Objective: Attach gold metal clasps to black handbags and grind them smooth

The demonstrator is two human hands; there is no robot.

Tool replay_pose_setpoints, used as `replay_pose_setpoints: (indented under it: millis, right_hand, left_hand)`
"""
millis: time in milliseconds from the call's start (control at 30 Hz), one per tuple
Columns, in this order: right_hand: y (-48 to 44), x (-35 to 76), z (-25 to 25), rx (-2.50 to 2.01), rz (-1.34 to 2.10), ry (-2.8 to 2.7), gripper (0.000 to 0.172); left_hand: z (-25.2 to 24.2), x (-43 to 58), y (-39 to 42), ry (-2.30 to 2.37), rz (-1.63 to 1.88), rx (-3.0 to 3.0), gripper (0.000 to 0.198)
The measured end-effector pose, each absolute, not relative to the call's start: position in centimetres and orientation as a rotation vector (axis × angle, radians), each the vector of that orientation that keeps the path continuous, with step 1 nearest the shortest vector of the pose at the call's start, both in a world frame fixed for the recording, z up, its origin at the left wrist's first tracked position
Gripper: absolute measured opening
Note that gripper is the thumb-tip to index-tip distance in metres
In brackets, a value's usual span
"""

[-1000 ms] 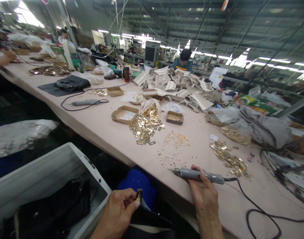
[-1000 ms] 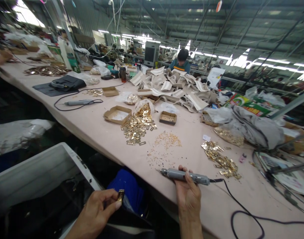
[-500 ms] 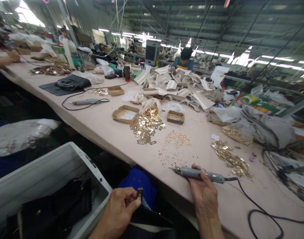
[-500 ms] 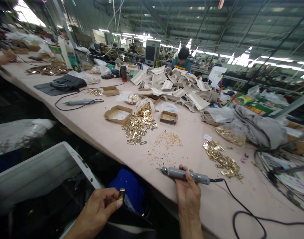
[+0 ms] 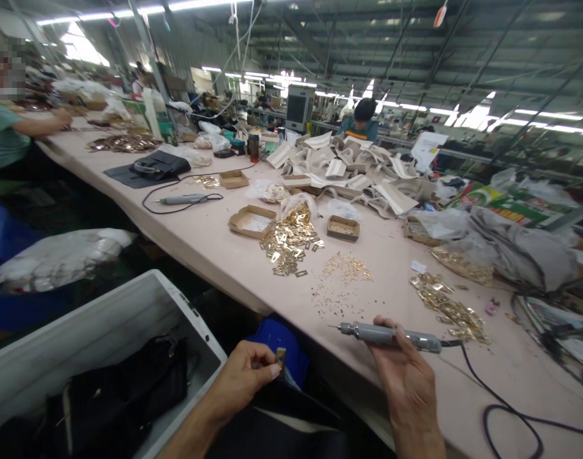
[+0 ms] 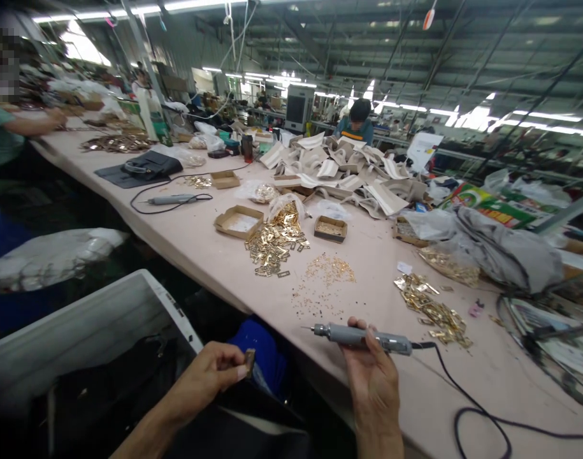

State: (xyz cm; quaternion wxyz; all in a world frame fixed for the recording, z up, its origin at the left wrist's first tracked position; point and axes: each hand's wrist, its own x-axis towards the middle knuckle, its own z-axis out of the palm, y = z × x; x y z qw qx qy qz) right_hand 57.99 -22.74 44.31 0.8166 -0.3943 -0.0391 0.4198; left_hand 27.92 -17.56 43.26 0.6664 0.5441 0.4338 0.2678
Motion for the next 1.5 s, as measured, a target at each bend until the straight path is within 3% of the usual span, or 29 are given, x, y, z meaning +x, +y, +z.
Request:
replay_pose_setpoints:
  millis: [300,500,1500]
  right_hand:
    - [-26.4,53.9,48.6,-0.916,1.019,-0.215,0.017]
    - [-27.8,52.2,48.5,-0.961,1.050,-0.242,0.028]
    - [-27.6,50.3,48.2,-0.977,1.046,-0.294,0.040]
  left_hand:
    - [43.2,30.1,-18.5,1.053,0.550,1.108,0.018]
    - [43.9,30.8,-19.4,1.044,0.562,1.076,0.013]
    - [43.0,30.6,-19.5,1.107,0.558,1.185,0.013]
